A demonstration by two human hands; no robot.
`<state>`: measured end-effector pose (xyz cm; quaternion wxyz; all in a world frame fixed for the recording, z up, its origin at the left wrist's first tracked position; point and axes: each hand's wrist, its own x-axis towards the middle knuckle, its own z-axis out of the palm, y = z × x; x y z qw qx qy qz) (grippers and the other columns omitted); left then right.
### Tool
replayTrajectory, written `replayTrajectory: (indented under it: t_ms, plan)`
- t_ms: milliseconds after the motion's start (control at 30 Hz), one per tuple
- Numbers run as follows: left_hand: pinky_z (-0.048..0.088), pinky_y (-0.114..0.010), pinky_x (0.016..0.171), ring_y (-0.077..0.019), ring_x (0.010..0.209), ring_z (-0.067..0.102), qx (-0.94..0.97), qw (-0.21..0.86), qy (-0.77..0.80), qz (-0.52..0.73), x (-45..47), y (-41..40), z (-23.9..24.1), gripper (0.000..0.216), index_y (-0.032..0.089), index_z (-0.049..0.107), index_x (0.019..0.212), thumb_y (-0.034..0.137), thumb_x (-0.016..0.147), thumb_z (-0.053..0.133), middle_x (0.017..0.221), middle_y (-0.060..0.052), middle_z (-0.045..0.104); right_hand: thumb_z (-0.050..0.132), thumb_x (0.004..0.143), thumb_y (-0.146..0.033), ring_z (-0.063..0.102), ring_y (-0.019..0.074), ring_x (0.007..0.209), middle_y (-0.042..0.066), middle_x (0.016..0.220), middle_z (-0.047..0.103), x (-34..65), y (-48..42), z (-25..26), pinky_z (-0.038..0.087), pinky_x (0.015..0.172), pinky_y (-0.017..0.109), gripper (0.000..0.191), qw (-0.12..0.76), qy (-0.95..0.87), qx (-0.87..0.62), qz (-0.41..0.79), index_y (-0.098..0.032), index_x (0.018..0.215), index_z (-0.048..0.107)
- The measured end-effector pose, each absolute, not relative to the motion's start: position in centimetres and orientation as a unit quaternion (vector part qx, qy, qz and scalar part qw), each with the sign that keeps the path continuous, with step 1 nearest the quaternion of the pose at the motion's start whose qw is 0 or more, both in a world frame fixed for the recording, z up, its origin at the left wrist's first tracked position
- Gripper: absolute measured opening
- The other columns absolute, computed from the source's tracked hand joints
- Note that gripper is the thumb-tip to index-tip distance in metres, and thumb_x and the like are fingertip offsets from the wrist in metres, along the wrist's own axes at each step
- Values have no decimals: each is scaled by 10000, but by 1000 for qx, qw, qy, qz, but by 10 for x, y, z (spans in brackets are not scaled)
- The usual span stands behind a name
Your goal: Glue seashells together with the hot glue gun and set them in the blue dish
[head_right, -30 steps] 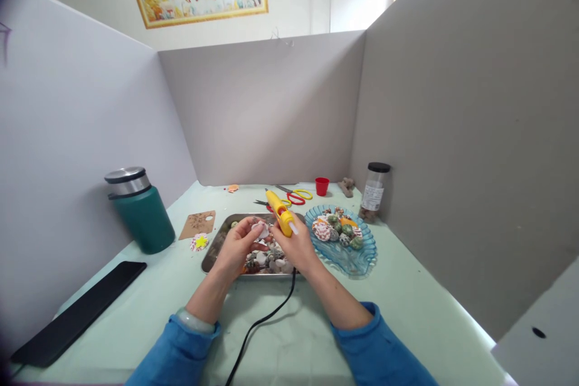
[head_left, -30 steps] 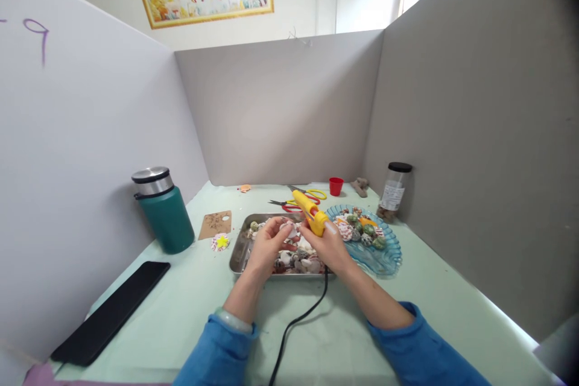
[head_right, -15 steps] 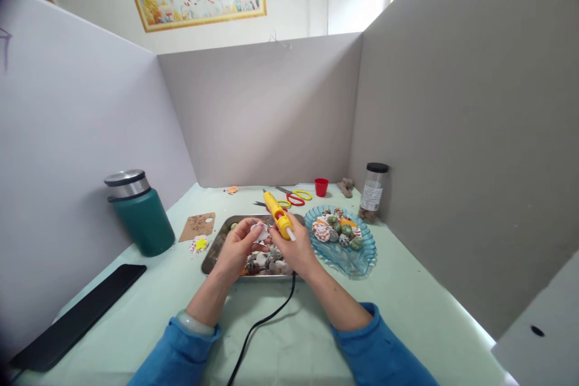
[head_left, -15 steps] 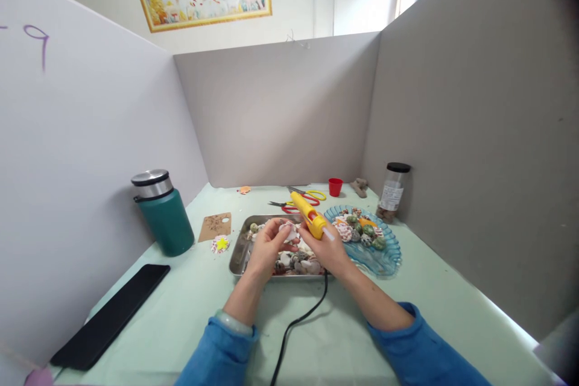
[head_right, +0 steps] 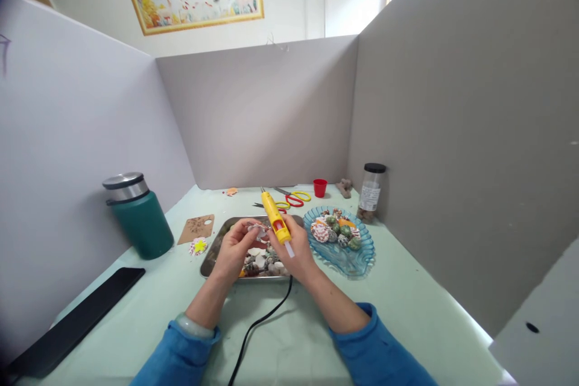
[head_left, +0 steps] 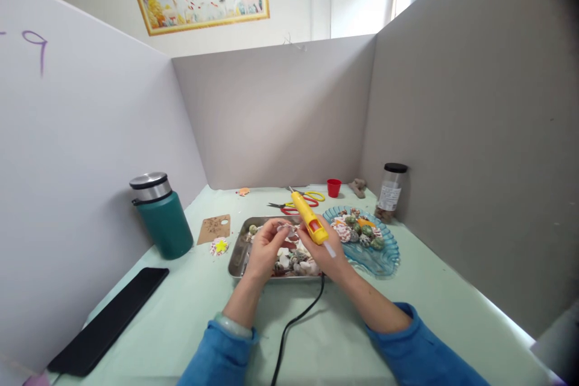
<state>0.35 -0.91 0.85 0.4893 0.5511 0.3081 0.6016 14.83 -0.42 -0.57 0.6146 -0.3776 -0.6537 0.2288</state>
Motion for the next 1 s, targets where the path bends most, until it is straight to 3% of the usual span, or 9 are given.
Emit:
replayTrajectory:
  t_ms: [300,667,1000]
  plan:
    - [556,-271,601,-148,691,631,540,484,313,613,1,-5,6,302,158,621,916,400,751,695,839,-41,661,588,810,-370,592,169,704,7,793,616,148,-5,-5,482,674,277,189,614,-657,-372,229,-217,918,568]
    - [499,-210,502,-103,569,600,441,487,349,669,-9,8,5,403,144,556,895,413,674,759,746,6,620,611,779,-401,450,109,471,-9,592,582,157,-5,-1,369,423,222,298,516,-685,-380,346,-169,951,684]
    - [504,-218,507,-107,561,611,399,484,356,693,-18,13,4,450,136,558,884,404,613,798,726,4,627,659,718,-416,382,84,398,-33,491,517,155,-10,7,338,379,213,266,475,-679,-397,395,-162,791,690]
